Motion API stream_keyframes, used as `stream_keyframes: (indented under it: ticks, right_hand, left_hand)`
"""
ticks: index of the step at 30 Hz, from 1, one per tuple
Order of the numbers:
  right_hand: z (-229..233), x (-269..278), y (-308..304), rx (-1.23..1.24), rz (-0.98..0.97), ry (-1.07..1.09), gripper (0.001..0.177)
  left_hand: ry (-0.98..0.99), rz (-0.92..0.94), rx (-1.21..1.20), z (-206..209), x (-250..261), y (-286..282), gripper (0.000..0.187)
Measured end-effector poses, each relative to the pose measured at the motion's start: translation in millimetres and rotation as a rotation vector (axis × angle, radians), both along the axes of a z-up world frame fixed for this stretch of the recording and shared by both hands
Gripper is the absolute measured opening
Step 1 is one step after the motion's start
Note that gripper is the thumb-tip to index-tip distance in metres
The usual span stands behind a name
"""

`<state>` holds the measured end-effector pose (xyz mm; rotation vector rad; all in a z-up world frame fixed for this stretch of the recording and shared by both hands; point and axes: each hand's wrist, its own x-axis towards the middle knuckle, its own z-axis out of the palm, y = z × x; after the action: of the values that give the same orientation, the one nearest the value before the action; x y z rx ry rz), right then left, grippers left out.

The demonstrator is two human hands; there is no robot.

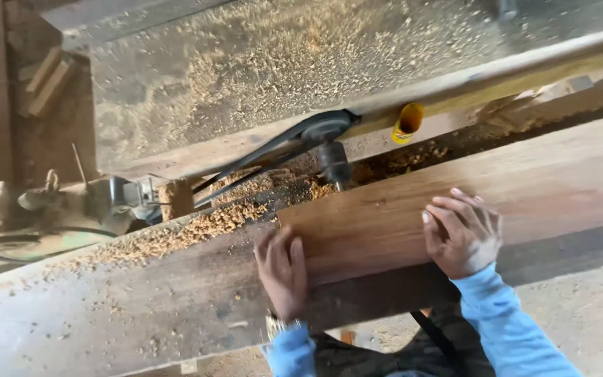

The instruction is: The person feeds a long wooden plank under a stationary drill press bit, holding and guiding it with both hands as the machine drills a series of holes along the board. They reposition the plank between holes and brush away sawdust while continuing to drill along its length.

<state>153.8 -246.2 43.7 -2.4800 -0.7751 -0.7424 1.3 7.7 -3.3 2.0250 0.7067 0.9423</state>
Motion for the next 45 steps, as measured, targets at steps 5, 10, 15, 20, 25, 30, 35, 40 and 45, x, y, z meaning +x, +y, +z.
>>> stream_keyframes:
  ticks: [5, 10, 15, 20, 25, 30, 35, 40, 45]
  right_hand:
    - [-10.5, -13.1, 0.0, 0.003, 0.038, -0.015, 0.014]
    - [-7.8, -35.8, 11.3, 0.098, 0.12, 0.038, 0.022]
    - [-0.9, -59.1, 3.7, 0.042, 0.1, 0.015, 0.021]
    - [0.9, -71.1, -0.6, 0.017, 0.088, 0.035, 0.019]
    - [-4.5, -58.5, 8.9, 0.0, 0.047, -0.004, 0.014]
    - [-0.7, -36.3, 33.2, 0.023, 0.034, -0.04, 0.013]
    - [-8.0, -31.4, 38.4, 0.03, -0.021, -0.042, 0.008]
    - [-16.3, -24.9, 41.6, 0.027, -0.046, -0.053, 0.006]
    - [-18.3, -23.6, 44.4, -0.009, -0.052, 0.023, 0.006]
  left_hand:
    - [0.162, -0.196, 0.198, 6.8, 33.8, 28.8, 0.051]
    - [0.204, -0.261, -0.013, -2.5, 37.3, 26.7, 0.035]
    - [0.186, -0.239, 0.048, 0.0, 12.3, 6.2, 0.032]
    - [0.13, -0.207, -0.038, -1.4, -13.0, -6.7, 0.035]
    - [-0.373, -0.095, -0.435, -17.5, -38.7, -19.0, 0.029]
    - [-0.37, 0.038, -0.404, -9.4, -36.0, -39.6, 0.033]
    - [-0.377, 0.123, -0.33, -6.3, -11.0, -40.3, 0.038]
    - [-0.331, 0.354, -0.329, -26.1, -1.8, -43.4, 0.045]
    - [-0.318, 0.42, -0.264, -28.8, 3.9, -42.3, 0.048]
